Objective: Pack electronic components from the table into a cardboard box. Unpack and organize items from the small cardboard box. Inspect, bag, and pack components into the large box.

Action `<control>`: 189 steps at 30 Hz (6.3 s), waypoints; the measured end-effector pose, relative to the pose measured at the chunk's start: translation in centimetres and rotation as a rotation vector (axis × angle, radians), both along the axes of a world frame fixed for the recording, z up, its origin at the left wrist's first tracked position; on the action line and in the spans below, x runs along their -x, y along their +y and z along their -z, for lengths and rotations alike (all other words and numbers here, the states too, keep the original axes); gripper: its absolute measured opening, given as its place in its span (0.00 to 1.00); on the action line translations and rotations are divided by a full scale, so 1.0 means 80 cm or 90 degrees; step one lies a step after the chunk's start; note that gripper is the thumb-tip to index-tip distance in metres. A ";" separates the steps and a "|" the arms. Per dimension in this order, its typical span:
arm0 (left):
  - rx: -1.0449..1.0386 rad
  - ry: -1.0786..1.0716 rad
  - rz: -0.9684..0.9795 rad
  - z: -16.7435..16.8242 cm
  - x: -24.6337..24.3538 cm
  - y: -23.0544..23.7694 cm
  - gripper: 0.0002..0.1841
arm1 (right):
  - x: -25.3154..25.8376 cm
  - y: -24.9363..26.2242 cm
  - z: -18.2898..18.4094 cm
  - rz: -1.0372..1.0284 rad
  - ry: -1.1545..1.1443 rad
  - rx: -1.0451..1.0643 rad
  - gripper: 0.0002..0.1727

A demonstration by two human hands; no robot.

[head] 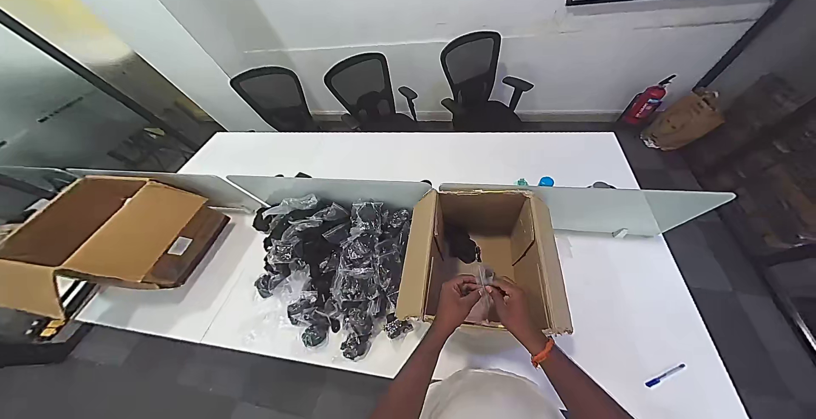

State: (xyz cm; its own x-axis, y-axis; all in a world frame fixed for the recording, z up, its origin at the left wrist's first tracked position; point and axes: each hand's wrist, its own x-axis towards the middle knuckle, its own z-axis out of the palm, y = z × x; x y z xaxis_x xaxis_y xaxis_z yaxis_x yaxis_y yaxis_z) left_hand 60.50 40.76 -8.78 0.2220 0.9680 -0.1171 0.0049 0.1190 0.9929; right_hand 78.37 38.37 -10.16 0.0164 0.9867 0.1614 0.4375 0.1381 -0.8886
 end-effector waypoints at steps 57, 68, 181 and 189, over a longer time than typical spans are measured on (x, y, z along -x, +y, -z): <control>-0.082 -0.052 0.024 -0.046 0.040 -0.013 0.14 | -0.046 -0.030 -0.032 -0.057 -0.110 0.163 0.19; -0.093 -0.143 0.097 -0.088 -0.017 -0.032 0.16 | -0.028 -0.037 -0.059 -0.170 -0.119 -0.010 0.12; 0.114 -0.439 -0.413 -0.065 0.022 -0.054 0.22 | 0.026 -0.091 -0.062 -0.200 0.323 0.210 0.61; -0.022 -0.097 -0.329 -0.065 0.061 -0.049 0.13 | -0.019 -0.051 -0.077 -0.109 0.296 0.057 0.17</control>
